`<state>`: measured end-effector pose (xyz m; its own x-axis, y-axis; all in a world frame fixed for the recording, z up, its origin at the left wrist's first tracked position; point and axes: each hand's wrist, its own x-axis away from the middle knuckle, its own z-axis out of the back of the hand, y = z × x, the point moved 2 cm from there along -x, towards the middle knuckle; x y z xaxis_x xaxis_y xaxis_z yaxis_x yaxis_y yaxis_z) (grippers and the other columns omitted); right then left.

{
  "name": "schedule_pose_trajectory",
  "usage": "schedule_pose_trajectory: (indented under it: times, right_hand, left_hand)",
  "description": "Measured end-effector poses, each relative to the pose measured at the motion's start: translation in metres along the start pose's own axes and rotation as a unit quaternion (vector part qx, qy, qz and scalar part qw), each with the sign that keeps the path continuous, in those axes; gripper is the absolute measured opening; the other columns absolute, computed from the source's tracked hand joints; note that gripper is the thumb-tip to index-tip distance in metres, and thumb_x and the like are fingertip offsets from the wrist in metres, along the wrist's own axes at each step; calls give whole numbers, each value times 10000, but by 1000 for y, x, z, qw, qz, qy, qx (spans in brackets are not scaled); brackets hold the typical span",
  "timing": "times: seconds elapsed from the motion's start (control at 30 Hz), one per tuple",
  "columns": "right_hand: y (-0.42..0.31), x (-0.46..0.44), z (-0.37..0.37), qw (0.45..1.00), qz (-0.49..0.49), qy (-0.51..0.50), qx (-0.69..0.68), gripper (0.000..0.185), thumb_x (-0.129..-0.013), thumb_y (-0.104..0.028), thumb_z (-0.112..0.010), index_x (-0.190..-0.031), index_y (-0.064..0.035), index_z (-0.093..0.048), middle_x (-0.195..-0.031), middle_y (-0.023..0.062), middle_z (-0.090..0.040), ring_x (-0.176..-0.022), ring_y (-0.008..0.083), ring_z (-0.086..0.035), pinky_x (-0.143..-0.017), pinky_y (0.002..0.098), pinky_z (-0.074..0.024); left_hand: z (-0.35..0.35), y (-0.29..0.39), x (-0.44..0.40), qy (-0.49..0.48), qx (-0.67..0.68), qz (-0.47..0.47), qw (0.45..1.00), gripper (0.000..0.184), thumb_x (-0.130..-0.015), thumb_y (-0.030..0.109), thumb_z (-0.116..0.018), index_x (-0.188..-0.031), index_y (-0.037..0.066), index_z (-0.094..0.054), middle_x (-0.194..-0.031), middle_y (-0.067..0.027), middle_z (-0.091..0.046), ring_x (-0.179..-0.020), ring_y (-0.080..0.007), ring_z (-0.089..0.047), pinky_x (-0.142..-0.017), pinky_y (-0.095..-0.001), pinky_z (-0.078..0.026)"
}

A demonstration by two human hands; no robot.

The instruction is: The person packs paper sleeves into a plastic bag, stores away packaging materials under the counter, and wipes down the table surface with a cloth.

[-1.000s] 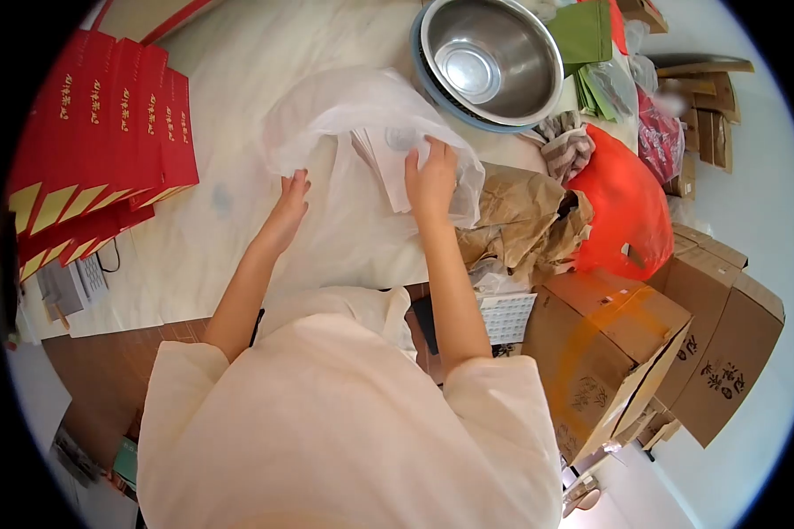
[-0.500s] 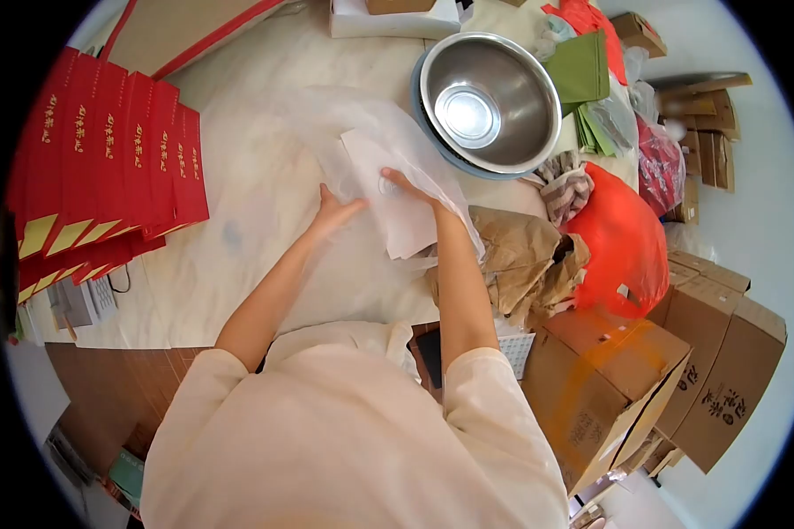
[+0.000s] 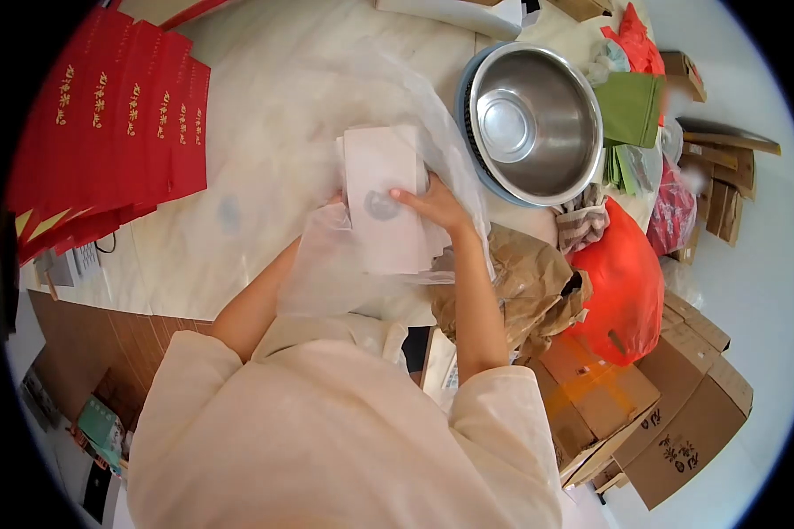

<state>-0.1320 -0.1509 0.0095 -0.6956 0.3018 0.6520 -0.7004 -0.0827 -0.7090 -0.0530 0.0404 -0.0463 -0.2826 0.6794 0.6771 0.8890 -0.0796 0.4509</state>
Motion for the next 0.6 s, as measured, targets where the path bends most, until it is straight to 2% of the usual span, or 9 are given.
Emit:
schedule_pose_trajectory:
  times: [0.1,0.17,0.23,0.3,0.4,0.47,0.5,0.57,0.6]
  right_hand:
    - [3,1,-9,997,38,58,-36,1038,-610,-475,-793,-1341,95,-325,-1317,228,-450,-1235,318,-437,-1037,352,-333]
    - [-19,11,-12,997,32,51,-43,1039,-604,-459,-800,-1336,98,-317,-1303,231,-456,-1219,319,-450,-1022,359,-348]
    - [-24,19,-22,997,25,48,-48,1040,-597,-443,-806,-1332,100,-309,-1290,233,-463,-1203,319,-462,-1008,366,-364]
    - [-16,22,-41,991,24,109,78,1006,-591,-391,-809,-1307,103,-305,-1243,260,-485,-1161,336,-491,-971,385,-396]
    - [-35,38,-87,971,47,199,125,977,-598,-346,-788,-1296,110,-278,-1198,294,-476,-1102,385,-501,-933,421,-416]
    - [-47,43,-109,959,66,229,155,965,-603,-324,-775,-1299,112,-268,-1195,299,-465,-1077,409,-498,-914,435,-422]
    - [-50,44,-113,944,87,263,182,953,-608,-301,-763,-1303,113,-258,-1192,303,-454,-1052,433,-494,-896,449,-428]
    - [-48,43,-115,946,78,252,190,946,-611,-289,-755,-1304,114,-253,-1190,301,-447,-1039,439,-492,-886,455,-430]
    - [-47,42,-115,948,67,243,196,939,-614,-277,-748,-1306,115,-249,-1188,299,-440,-1025,446,-490,-877,462,-432]
  left_hand:
    - [5,-5,-12,13,32,6,999,532,-973,443,-341,-1263,11,-453,-1163,-103,-573,-993,-212,-600,-862,-336,-493]
    - [13,-16,-23,-1,77,-33,996,649,-958,544,-267,-1314,23,-418,-1243,-122,-537,-1107,-240,-552,-948,-365,-454]
    - [-2,-9,-10,31,69,-5,997,710,-935,594,-255,-1334,26,-399,-1274,-129,-513,-1139,-243,-528,-966,-364,-437]
    - [1,-12,-8,62,61,24,996,771,-912,644,-243,-1354,28,-380,-1305,-136,-489,-1171,-245,-503,-984,-363,-421]
    - [31,-34,-16,23,13,-11,1000,862,-861,719,-238,-1364,32,-369,-1311,-145,-478,-1174,-254,-501,-984,-359,-418]
    - [33,-37,-16,16,105,26,994,930,-812,776,-237,-1337,28,-411,-1237,-139,-537,-1087,-236,-557,-878,-333,-478]
    - [37,-38,-17,18,108,26,994,930,-812,776,-237,-1337,28,-411,-1237,-139,-537,-1087,-236,-557,-878,-333,-478]
    - [45,-41,-20,26,58,30,998,930,-793,796,-243,-1271,34,-483,-1114,-122,-602,-969,-205,-603,-743,-293,-504]
    - [47,-43,-22,24,60,30,997,930,-793,796,-243,-1271,34,-483,-1114,-122,-602,-969,-205,-603,-743,-293,-504]
